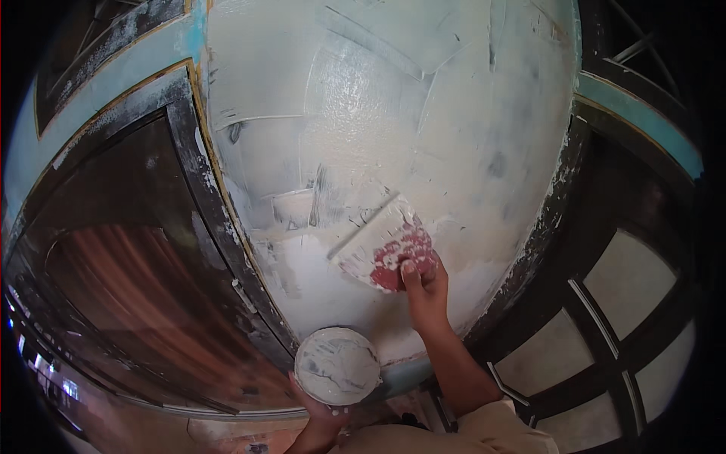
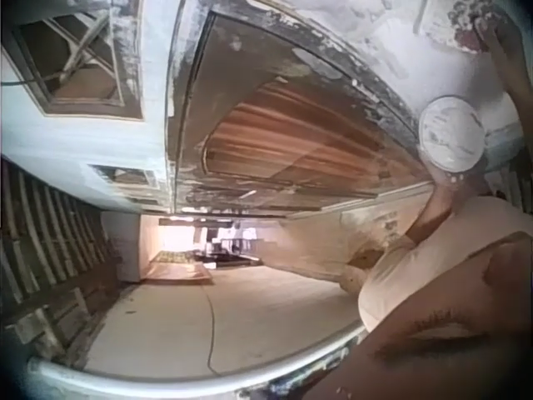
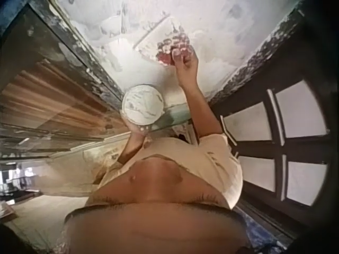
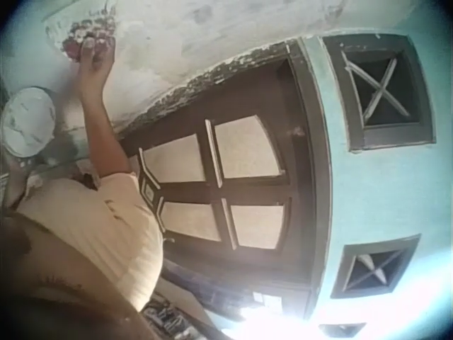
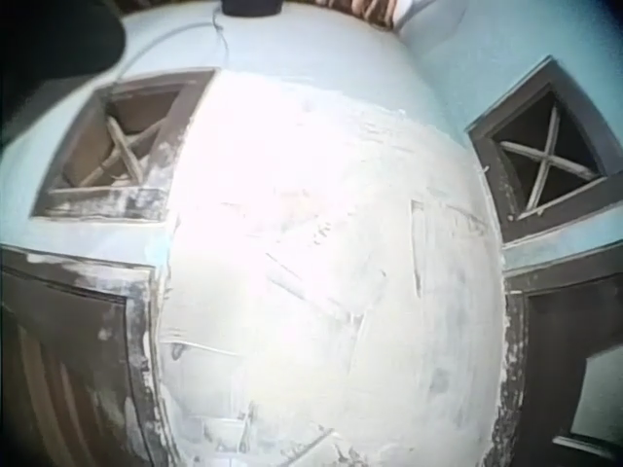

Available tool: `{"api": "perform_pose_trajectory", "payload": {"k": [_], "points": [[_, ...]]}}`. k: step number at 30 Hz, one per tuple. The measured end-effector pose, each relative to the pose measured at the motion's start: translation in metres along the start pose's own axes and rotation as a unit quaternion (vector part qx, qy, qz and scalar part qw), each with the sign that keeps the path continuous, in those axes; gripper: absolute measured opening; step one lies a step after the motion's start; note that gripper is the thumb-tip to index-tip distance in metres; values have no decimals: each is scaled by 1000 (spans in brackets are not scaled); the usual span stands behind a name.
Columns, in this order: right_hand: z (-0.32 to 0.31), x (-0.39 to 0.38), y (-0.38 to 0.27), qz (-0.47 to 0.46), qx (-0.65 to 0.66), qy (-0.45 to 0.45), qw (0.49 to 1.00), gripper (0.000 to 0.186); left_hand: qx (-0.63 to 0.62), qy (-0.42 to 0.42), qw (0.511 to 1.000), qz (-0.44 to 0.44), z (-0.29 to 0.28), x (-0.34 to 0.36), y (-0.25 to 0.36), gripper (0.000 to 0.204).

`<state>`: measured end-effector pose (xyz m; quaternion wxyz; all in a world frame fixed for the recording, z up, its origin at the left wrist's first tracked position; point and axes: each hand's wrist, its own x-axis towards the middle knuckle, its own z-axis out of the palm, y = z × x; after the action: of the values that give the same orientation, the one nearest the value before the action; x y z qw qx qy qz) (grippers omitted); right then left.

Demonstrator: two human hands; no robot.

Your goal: Applying plaster or filler compound to an interior wall using a hand spatula and a tub of material.

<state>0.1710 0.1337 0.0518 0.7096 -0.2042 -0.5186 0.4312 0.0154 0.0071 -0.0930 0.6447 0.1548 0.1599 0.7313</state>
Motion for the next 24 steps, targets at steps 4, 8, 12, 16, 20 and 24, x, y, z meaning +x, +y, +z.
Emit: {"api": "perform_pose_trajectory", "payload": {"k": [4,8,12,16,20,24], "points": [[24,17,-12,-20,-10,-24,999,22,-14,21,999,-40,15,-6,2,85],[3,3,13,-3,-20,33,999,24,-12,42,999,-16,10,-10,7,84],[-27,-20,20,15,33,37,999,29,39,-31,999,14,15,-10,4,84],[11,3,-7,-46,-13,10,999,27,-3,23,999,-35,6,-11,1,84],[-8,1,14,-6,-28,62,998,27,-33,37,997,-56,7,-10,0,84],[-25,-29,1,-140,-32,154,978,24,4,-5,1000,-2,11,-9,-3,80]]}}
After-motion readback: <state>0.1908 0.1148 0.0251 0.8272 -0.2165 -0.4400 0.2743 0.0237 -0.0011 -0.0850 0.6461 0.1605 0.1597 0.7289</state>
